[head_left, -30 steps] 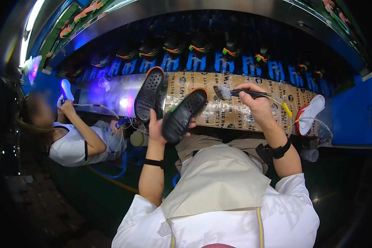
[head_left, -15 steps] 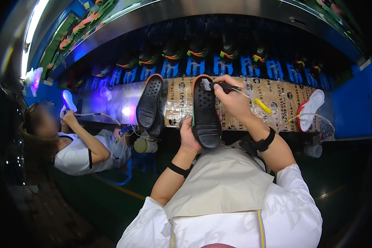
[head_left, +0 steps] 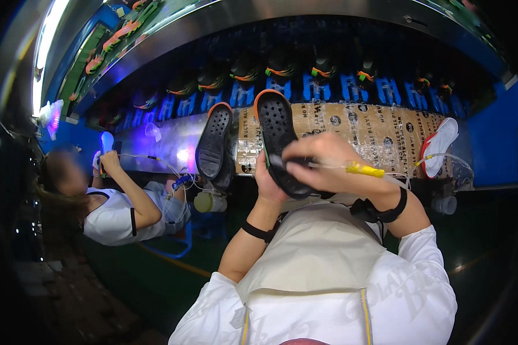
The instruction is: Applying adhesive or finish to the bottom of shoe soles using a brush on a manufacturing line.
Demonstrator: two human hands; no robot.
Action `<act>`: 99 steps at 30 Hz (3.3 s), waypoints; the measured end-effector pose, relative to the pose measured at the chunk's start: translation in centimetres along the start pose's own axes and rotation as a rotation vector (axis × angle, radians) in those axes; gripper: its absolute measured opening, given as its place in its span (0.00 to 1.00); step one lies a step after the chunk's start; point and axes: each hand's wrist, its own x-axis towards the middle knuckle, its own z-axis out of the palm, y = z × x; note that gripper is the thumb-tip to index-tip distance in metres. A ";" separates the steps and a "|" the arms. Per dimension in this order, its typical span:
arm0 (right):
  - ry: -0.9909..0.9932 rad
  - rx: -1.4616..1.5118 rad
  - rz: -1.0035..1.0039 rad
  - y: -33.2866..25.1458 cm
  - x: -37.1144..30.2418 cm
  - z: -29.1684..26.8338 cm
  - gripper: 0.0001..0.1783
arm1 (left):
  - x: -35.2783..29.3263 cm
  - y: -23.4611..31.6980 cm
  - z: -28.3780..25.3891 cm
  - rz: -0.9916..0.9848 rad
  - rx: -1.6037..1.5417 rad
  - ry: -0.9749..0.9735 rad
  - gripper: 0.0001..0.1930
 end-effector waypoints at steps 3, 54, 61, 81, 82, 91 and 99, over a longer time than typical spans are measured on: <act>0.761 0.029 -0.111 1.8 1.8 1.0 0.12 | -0.4 -0.7 1.6 0.008 -0.101 0.027 0.33; 0.222 0.017 -0.469 1.1 0.4 -0.1 0.16 | 2.6 5.0 4.3 0.183 0.040 -0.125 0.34; 0.192 0.089 -0.430 0.8 0.1 -0.7 0.16 | 3.0 6.3 6.1 0.172 0.021 -0.160 0.37; 0.001 0.154 -0.503 0.9 -0.8 -2.1 0.18 | 4.9 10.7 10.1 -0.026 0.631 -0.240 0.43; -0.003 0.153 -0.502 0.8 -0.8 -2.3 0.18 | 5.0 10.8 10.0 -0.051 0.718 -0.239 0.42; 0.021 -0.021 -0.434 0.1 -1.2 -3.2 0.20 | 5.4 11.3 11.0 -0.127 0.796 -0.146 0.29; 0.048 -0.165 -0.499 0.5 -1.1 -3.3 0.20 | 6.4 11.9 10.7 -0.286 0.869 -0.052 0.24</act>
